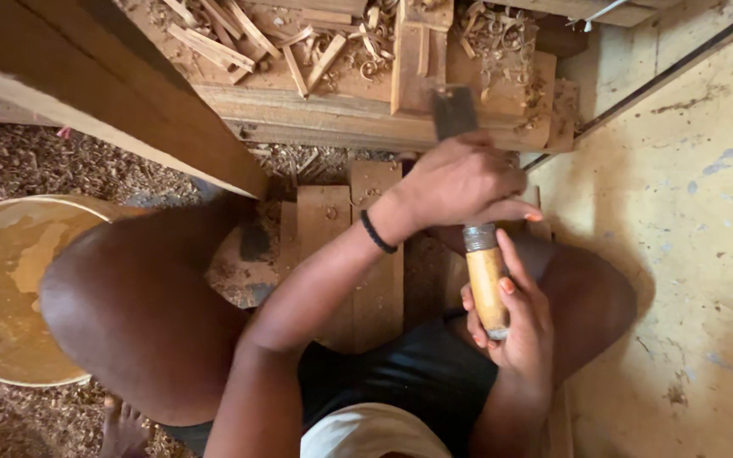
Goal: The person chisels a piece of wood using a metal chisel and their hand to clear shavings and shape the wood.
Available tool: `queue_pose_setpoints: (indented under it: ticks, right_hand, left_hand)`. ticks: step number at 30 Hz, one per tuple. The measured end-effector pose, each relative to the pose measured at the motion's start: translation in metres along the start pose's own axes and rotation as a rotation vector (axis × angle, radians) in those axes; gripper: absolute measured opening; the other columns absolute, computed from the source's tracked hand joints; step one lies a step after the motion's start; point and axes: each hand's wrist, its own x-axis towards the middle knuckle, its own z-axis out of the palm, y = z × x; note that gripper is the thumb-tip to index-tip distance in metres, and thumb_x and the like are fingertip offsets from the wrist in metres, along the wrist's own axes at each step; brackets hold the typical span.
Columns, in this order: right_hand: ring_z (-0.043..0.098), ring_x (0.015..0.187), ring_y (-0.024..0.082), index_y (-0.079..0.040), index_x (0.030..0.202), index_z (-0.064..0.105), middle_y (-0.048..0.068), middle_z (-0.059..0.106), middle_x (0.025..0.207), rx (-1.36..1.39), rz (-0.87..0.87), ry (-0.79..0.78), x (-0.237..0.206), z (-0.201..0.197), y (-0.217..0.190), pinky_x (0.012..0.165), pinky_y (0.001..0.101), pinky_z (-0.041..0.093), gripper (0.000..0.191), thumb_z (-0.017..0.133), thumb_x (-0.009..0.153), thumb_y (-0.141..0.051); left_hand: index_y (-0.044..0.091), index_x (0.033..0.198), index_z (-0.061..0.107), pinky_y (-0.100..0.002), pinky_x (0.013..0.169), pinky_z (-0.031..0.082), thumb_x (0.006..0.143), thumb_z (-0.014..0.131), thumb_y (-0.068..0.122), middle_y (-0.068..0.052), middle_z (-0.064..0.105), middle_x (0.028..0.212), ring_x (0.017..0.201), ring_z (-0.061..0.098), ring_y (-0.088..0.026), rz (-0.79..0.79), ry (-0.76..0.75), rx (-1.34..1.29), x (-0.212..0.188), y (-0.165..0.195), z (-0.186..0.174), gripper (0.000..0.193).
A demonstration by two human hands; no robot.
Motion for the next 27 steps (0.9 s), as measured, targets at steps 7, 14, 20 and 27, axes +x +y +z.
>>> queue_pose_setpoints:
  ticks: [7,14,20,27]
  right_hand:
    - [0.046,0.040,0.014,-0.008,0.165,0.029,0.022,0.060,0.082,-0.038,0.010,-0.008,0.006,0.010,-0.002,0.037,0.0236,0.042,0.076,0.057,0.100,-0.035]
    - [0.052,0.055,0.016,-0.005,0.166,0.027,0.023,0.059,0.086,-0.010,-0.010,-0.022,0.010,0.013,-0.002,0.039,0.0226,0.043,0.076,0.056,0.102,-0.033]
    - [0.052,0.054,0.016,-0.007,0.167,0.026,0.022,0.059,0.086,-0.016,0.006,-0.039,0.016,0.011,-0.001,0.040,0.0229,0.044,0.078,0.057,0.102,-0.035]
    - [0.050,0.045,0.015,-0.014,0.167,0.026,0.019,0.059,0.081,-0.048,0.071,-0.015,0.014,0.020,-0.005,0.039,0.0237,0.044,0.076,0.055,0.101,-0.037]
  left_hand:
    - [0.010,0.064,0.064,-0.043,0.070,0.053,0.096,0.067,0.045,-0.008,0.066,0.063,0.060,0.065,-0.031,-0.004,0.011,0.020,-0.003,-0.009,-0.006,0.048]
    - [0.010,0.066,0.064,-0.043,0.072,0.055,0.099,0.068,0.041,-0.006,0.067,0.064,0.059,0.064,-0.029,-0.010,0.020,-0.029,0.000,-0.015,-0.008,0.045]
    - [0.012,0.067,0.067,-0.043,0.066,0.054,0.096,0.070,0.039,-0.006,0.066,0.064,0.060,0.065,-0.030,-0.034,0.065,-0.052,-0.003,-0.021,-0.009,0.039]
    - [0.013,0.067,0.068,-0.045,0.052,0.049,0.093,0.074,0.041,-0.009,0.065,0.060,0.053,0.063,-0.031,-0.170,-0.042,-0.010,-0.001,-0.025,-0.009,0.039]
